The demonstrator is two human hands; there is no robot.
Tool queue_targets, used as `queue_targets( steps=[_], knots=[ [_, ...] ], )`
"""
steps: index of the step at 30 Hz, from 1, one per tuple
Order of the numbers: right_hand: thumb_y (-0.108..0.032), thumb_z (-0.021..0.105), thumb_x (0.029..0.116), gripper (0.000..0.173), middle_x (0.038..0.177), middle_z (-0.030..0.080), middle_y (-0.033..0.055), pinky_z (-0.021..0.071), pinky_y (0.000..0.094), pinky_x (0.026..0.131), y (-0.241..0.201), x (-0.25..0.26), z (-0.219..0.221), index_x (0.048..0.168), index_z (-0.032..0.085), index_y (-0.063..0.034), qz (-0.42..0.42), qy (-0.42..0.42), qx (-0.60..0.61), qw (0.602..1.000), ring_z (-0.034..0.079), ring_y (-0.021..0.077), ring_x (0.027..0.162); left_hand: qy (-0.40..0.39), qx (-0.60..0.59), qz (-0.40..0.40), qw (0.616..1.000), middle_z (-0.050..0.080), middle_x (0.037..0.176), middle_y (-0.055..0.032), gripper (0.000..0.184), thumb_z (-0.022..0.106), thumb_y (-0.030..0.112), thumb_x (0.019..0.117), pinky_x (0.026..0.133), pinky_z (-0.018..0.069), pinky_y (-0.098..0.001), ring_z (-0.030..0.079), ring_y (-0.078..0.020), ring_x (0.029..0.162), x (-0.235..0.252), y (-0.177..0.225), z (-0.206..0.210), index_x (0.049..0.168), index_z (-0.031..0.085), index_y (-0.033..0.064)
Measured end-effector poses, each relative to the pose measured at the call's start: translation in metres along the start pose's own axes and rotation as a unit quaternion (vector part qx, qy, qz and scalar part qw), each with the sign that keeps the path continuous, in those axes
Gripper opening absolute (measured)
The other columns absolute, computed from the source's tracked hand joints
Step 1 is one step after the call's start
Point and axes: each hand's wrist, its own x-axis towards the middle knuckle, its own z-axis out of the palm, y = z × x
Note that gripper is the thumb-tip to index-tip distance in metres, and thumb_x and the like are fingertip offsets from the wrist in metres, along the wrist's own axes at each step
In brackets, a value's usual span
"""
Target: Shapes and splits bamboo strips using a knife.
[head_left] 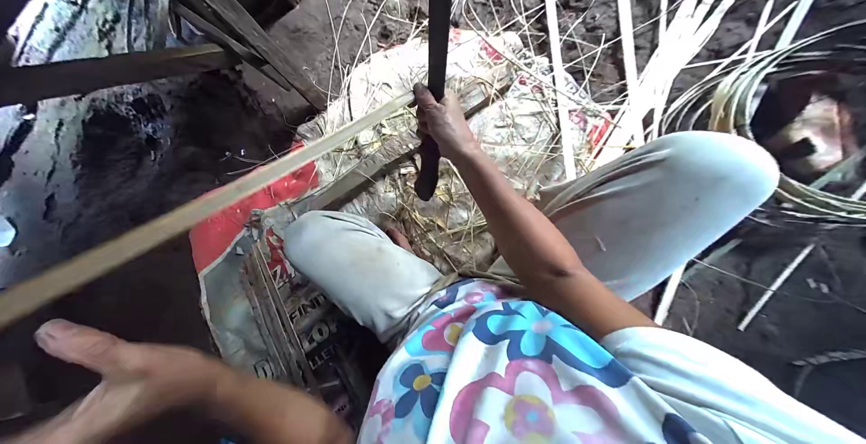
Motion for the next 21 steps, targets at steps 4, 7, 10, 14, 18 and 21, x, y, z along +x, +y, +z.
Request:
queue_targets(
  steps=[4,7,10,14,18,21],
  knots=[
    [-0.029,0.041,0.1120,0.035,0.058,0.039,-0.0058,0.0398,0.0242,0.046,0.033,-0.023,0.019,0.096,0.059,-0.0036,0.050,0.027,0.011,0.998,0.036,0.0056,0.044,-0.262,-0.478,-0.004,0.839,0.042,0.156,-0.0062,0.074,0.055,0.028,0.1063,0.116,0.0423,-0.0349,0.048,-0.0137,0.138,-0.033,0.074,0.090,0.158,0.010,-0.0015],
    [-0.034,0.041,0.1119,0.040,0.060,0.042,-0.0044,0.0418,0.0253,0.047,0.052,-0.037,0.009,0.103,0.064,-0.0025,0.101,0.017,-0.030,0.994,0.039,0.0066,0.045,-0.350,-0.533,-0.032,0.769,0.073,0.105,-0.0001,0.029,0.043,0.012,0.1093,0.088,0.0621,-0.0384,0.074,-0.0165,0.096,-0.036,0.134,0.125,0.137,0.039,0.0033],
    [-0.038,0.044,0.1108,0.038,0.062,0.040,-0.0050,0.0434,0.0265,0.049,0.074,-0.050,-0.019,0.110,0.063,-0.0054,0.163,-0.006,-0.057,0.985,0.039,0.0073,0.047,-0.365,-0.490,-0.046,0.790,0.066,0.079,0.0044,0.016,0.028,0.011,0.1119,0.069,0.0639,-0.0316,0.073,-0.0124,0.074,-0.029,0.146,0.154,0.116,0.042,0.0071],
    [-0.023,0.054,0.1073,0.029,0.073,0.051,-0.0009,0.0469,0.0271,0.054,0.054,-0.043,-0.036,0.124,0.059,-0.0009,0.202,-0.041,-0.095,0.974,0.047,0.0079,0.055,-0.397,-0.427,-0.070,0.809,0.067,0.084,-0.0017,0.027,0.032,0.016,0.1120,0.068,0.0603,-0.0318,0.070,-0.0123,0.075,-0.050,0.142,0.198,0.127,0.046,-0.0020],
    [-0.027,0.053,0.1074,0.060,0.108,0.068,0.0121,0.0618,0.0401,0.076,0.034,-0.052,-0.031,0.160,0.025,-0.0154,0.176,-0.138,-0.005,0.975,0.071,0.0217,0.085,-0.356,-0.399,-0.066,0.842,0.064,0.085,-0.0019,0.028,0.036,0.015,0.1114,0.070,0.0590,-0.0282,0.067,-0.0086,0.075,-0.068,0.144,0.227,0.130,0.047,-0.0042],
    [-0.032,0.059,0.1041,0.045,0.075,0.061,0.0122,0.0526,0.0417,0.053,0.106,-0.073,-0.027,0.143,0.052,-0.0110,0.158,-0.039,-0.166,0.973,0.058,0.0232,0.056,-0.326,-0.393,-0.067,0.857,0.064,0.087,-0.0030,0.029,0.037,0.012,0.1110,0.070,0.0576,-0.0266,0.066,-0.0078,0.075,-0.073,0.145,0.239,0.131,0.048,-0.0061]
  ],
)
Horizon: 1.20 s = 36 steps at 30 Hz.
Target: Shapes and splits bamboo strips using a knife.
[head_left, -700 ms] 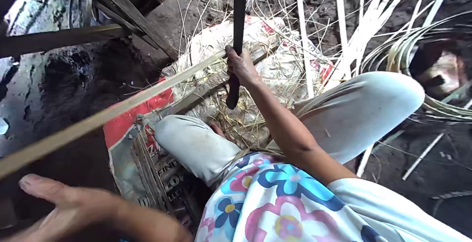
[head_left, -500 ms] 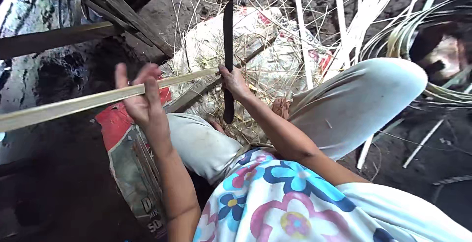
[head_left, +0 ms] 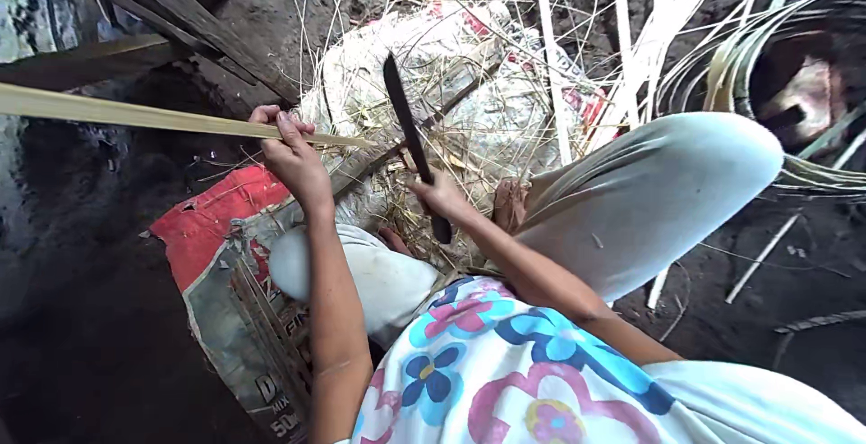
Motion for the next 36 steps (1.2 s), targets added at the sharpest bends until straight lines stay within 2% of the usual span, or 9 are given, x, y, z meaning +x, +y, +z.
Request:
queue_targets(
  steps=[2,6,12,16,20,23,27,33,36],
  knots=[
    [-0.022,0.068,0.0977,0.054,0.089,0.067,0.0241,0.0527,0.0604,0.066,0.015,0.002,0.007,0.147,0.049,-0.0087,0.011,0.034,-0.145,0.989,0.065,0.0403,0.073,0.012,0.016,-0.002,1.000,0.064,0.086,-0.0027,0.028,0.036,0.011,0.1108,0.068,0.0555,-0.0250,0.065,-0.0067,0.073,-0.002,-0.008,0.005,0.129,0.049,-0.0060],
    [-0.004,0.066,0.0889,0.075,0.126,0.065,0.0248,0.0526,0.0603,0.092,-0.006,0.019,0.007,0.158,0.038,-0.0086,-0.073,-0.007,-0.176,0.982,0.067,0.0407,0.105,0.005,0.044,0.007,0.999,0.064,0.087,-0.0037,0.026,0.039,0.011,0.1100,0.066,0.0550,-0.0239,0.065,-0.0065,0.073,-0.002,-0.018,0.012,0.128,0.050,-0.0058],
    [-0.017,0.059,0.0993,0.048,0.099,0.068,0.0256,0.0535,0.0616,0.075,0.026,0.026,0.020,0.145,0.050,-0.0087,-0.019,-0.006,-0.150,0.988,0.068,0.0428,0.085,-0.059,0.115,-0.054,0.990,0.061,0.100,-0.0113,0.022,0.055,0.010,0.1042,0.076,0.0588,-0.0302,0.065,-0.0122,0.082,-0.009,-0.022,0.013,0.120,0.055,-0.0047],
    [-0.011,0.062,0.0945,0.051,0.106,0.070,0.0254,0.0525,0.0626,0.084,0.034,0.041,0.019,0.145,0.052,-0.0092,0.030,-0.050,-0.183,0.981,0.069,0.0433,0.096,-0.058,0.112,-0.053,0.991,0.059,0.095,-0.0097,0.018,0.057,0.009,0.1034,0.071,0.0587,-0.0277,0.064,-0.0101,0.076,-0.011,-0.023,0.013,0.115,0.055,-0.0045],
    [-0.008,0.065,0.0927,0.049,0.091,0.069,0.0254,0.0539,0.0637,0.065,0.009,0.009,0.033,0.141,0.055,-0.0070,-0.065,0.018,-0.201,0.977,0.069,0.0452,0.078,-0.057,0.141,-0.073,0.986,0.058,0.096,-0.0102,0.018,0.056,0.010,0.1041,0.072,0.0589,-0.0277,0.064,-0.0106,0.075,-0.012,-0.016,0.017,0.117,0.054,-0.0037],
    [-0.005,0.067,0.0890,0.055,0.101,0.071,0.0237,0.0550,0.0641,0.070,-0.007,0.012,0.040,0.143,0.056,-0.0080,-0.154,0.009,-0.220,0.963,0.070,0.0442,0.085,-0.059,0.174,-0.052,0.982,0.057,0.102,-0.0127,0.020,0.056,0.010,0.1037,0.076,0.0573,-0.0287,0.063,-0.0124,0.081,-0.014,-0.015,0.024,0.118,0.055,-0.0047],
    [-0.010,0.063,0.0946,0.052,0.103,0.071,0.0248,0.0529,0.0665,0.082,0.009,0.038,0.036,0.145,0.052,-0.0105,-0.042,-0.054,-0.227,0.971,0.070,0.0465,0.095,-0.066,0.183,-0.030,0.980,0.056,0.103,-0.0132,0.017,0.055,0.010,0.1039,0.075,0.0575,-0.0275,0.063,-0.0120,0.082,-0.014,-0.017,0.022,0.113,0.056,-0.0039],
    [-0.005,0.065,0.0878,0.052,0.101,0.073,0.0217,0.0546,0.0645,0.074,-0.007,0.031,0.036,0.139,0.059,-0.0087,-0.141,-0.015,-0.213,0.967,0.071,0.0432,0.087,-0.081,0.194,-0.019,0.977,0.058,0.106,-0.0160,0.022,0.054,0.008,0.1038,0.075,0.0560,-0.0274,0.063,-0.0136,0.085,-0.016,-0.011,0.030,0.118,0.057,-0.0077],
    [-0.009,0.065,0.0916,0.050,0.103,0.071,0.0248,0.0528,0.0662,0.081,0.009,0.048,0.034,0.141,0.056,-0.0094,-0.033,-0.053,-0.220,0.973,0.070,0.0460,0.094,-0.077,0.192,-0.029,0.978,0.057,0.109,-0.0172,0.022,0.053,0.008,0.1042,0.077,0.0588,-0.0298,0.065,-0.0155,0.088,-0.012,-0.013,0.026,0.120,0.055,-0.0072]
  ],
)
